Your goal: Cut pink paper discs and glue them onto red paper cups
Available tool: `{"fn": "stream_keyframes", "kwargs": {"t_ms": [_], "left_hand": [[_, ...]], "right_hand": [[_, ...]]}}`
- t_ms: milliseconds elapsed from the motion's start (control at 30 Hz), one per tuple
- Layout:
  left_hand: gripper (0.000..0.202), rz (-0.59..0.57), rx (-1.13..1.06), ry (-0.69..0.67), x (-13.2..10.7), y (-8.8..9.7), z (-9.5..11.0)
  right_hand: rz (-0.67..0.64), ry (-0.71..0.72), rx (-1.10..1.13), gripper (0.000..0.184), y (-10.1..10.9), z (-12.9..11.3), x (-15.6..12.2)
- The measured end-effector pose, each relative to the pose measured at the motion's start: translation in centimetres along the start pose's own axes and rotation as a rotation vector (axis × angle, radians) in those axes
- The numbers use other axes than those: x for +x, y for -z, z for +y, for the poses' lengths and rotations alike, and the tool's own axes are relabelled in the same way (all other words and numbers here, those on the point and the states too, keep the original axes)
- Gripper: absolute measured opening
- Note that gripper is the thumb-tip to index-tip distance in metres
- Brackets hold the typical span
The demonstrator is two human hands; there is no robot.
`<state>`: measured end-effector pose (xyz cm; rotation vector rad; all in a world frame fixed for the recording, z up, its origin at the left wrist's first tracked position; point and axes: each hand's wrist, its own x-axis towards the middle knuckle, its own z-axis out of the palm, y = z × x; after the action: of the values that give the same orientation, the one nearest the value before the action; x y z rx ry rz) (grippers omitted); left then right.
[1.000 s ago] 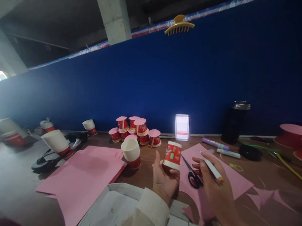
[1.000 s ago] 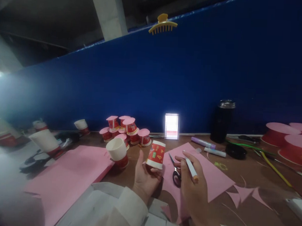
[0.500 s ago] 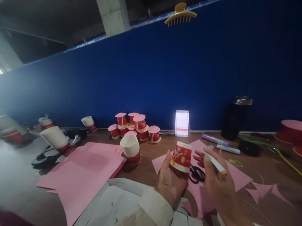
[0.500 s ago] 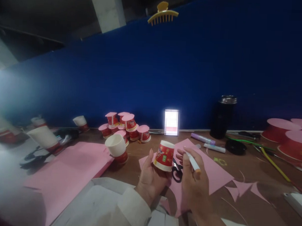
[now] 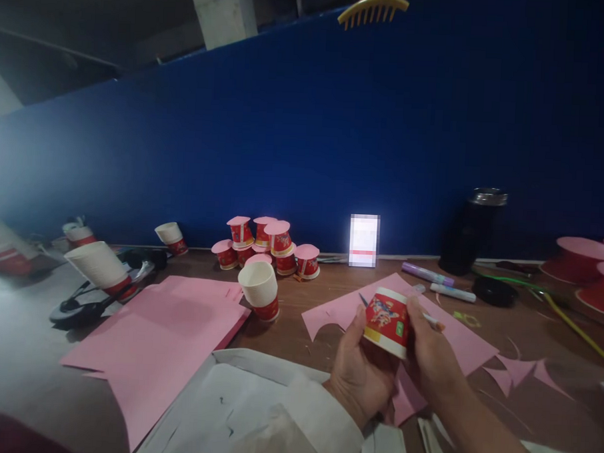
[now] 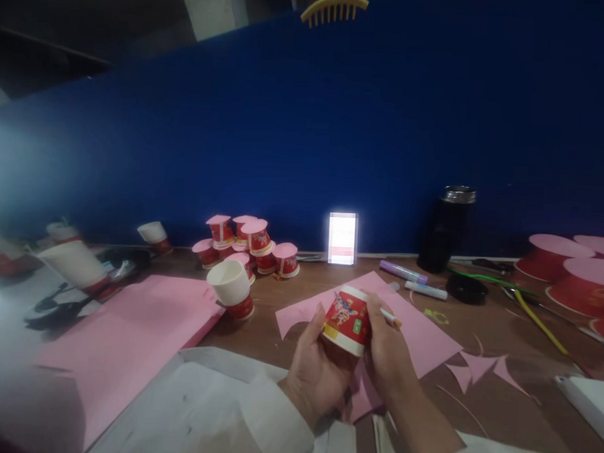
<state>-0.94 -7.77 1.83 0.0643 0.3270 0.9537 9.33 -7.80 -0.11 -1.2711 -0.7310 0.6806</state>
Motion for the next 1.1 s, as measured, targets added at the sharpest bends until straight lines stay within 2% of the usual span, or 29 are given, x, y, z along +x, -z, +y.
{"fn": "stream_keyframes", "kwargs": {"t_ms": [100, 267, 367, 433, 500, 600, 733, 833, 967, 1100], "left_hand": [[0.046, -0.004, -0.009, -0.010, 0.1, -0.1, 0.2], [0.066, -0.064, 0.056, 0.011, 0.6, -0.2, 1.0], [0.067, -0.078, 0.048, -0.025, 1.2, 0.0, 1.4], [0.061, -0.035, 0.028, -0.071, 1.7, 0.3, 1.5], [0.055, 0.030, 0.016, -0.114, 2.0, 0.6, 1.6], [0.054, 0.057, 0.014, -0.118, 2.0, 0.8, 1.7], [0.050, 0.000, 0.038, -0.134, 1.7, 0.9, 1.7], [0.050, -0.004, 0.084, -0.147, 1.9, 1.1, 1.4], [0.050, 0.053, 0.110, -0.179, 2.6, 1.3, 0.9], [0.048, 0.055, 0.100, -0.199, 2.7, 1.0, 0.7]], "right_hand": [[-0.030, -0.069, -0.044, 0.051, -0.3, 0.2, 0.0], [0.014, -0.030, -0.175, 0.050, 0.0, 0.3, 0.0], [0.114, 0.110, -0.100, 0.052, 0.2, 0.2, -0.1], [0.166, 0.235, -0.062, 0.054, 0.4, -0.1, -0.4], [0.178, 0.363, -0.126, 0.048, 0.8, -0.5, -0.9], [0.128, 0.546, -0.325, 0.040, 1.4, -0.9, -1.8], [0.029, 0.853, -0.458, 0.026, 1.4, -1.4, -2.5], [0.019, 1.028, -0.542, 0.026, 0.9, -2.1, -2.6], [0.023, 1.021, -0.590, 0.022, 0.9, -2.4, -2.5], [-0.011, 1.007, -0.608, 0.022, 1.0, -1.8, -2.4]]}}
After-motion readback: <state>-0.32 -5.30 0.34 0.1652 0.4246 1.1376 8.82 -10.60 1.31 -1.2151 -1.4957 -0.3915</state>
